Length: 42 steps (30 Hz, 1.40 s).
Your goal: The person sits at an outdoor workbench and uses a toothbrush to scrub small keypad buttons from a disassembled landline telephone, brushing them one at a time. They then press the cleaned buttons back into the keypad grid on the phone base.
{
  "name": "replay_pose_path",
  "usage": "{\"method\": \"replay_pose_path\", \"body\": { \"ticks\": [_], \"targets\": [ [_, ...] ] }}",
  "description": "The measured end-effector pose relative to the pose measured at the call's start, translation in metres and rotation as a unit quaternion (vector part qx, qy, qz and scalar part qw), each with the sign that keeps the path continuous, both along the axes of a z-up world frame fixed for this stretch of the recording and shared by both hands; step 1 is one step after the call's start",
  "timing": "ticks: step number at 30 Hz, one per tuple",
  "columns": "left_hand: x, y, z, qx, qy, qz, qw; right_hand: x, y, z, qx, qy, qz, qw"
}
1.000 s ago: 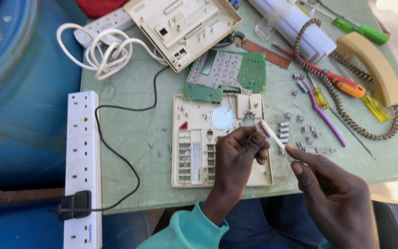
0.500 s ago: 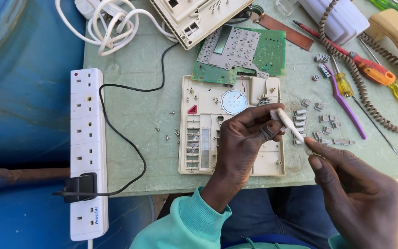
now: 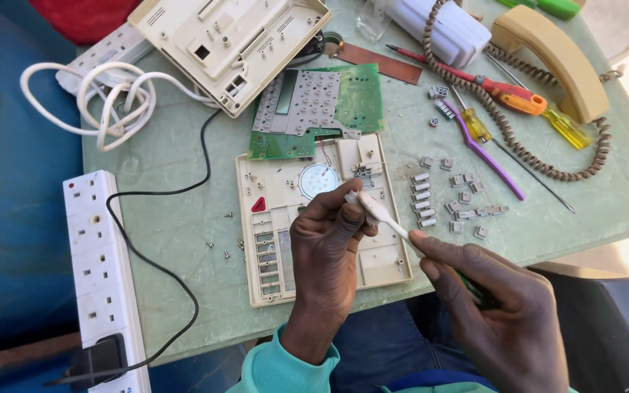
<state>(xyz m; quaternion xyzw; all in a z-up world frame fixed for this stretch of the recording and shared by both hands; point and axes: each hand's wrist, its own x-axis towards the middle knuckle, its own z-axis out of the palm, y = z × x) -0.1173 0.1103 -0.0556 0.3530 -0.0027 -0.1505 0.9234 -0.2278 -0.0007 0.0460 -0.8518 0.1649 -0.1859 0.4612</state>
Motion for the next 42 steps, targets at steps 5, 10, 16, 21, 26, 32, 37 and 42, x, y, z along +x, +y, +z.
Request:
{"method": "replay_pose_path", "body": {
  "ticks": [5,10,16,21,26,32,37,42],
  "targets": [
    [-0.007,-0.007,-0.005,-0.016,0.031,-0.039,0.999,0.004,-0.004,-0.003,0.042,-0.025,0.016,0.999],
    [-0.005,-0.004,-0.002,-0.019,0.000,-0.051,0.998,0.005,-0.008,0.000,0.015,-0.033,0.031,0.999],
    [-0.006,-0.004,-0.003,-0.036,0.014,-0.015,0.999,0.002,-0.013,0.003,-0.009,-0.031,0.050,0.998],
    [-0.014,-0.008,-0.002,-0.024,0.005,-0.071,0.997,-0.001,-0.014,0.006,-0.001,-0.026,0.075,0.997],
    [-0.020,-0.007,-0.008,-0.076,0.063,-0.080,0.992,-0.004,-0.011,0.011,-0.012,-0.042,0.041,0.998],
    [-0.006,0.007,-0.001,-0.093,0.036,-0.039,0.994,-0.005,-0.016,0.004,-0.014,-0.059,0.072,0.996],
    [-0.010,-0.002,0.015,-0.048,-0.012,-0.060,0.997,-0.006,-0.015,0.006,-0.023,-0.053,0.056,0.997],
    [-0.003,0.006,-0.007,-0.010,0.013,-0.011,1.000,-0.010,-0.016,0.006,-0.027,-0.001,0.059,0.998]
  ]
}}
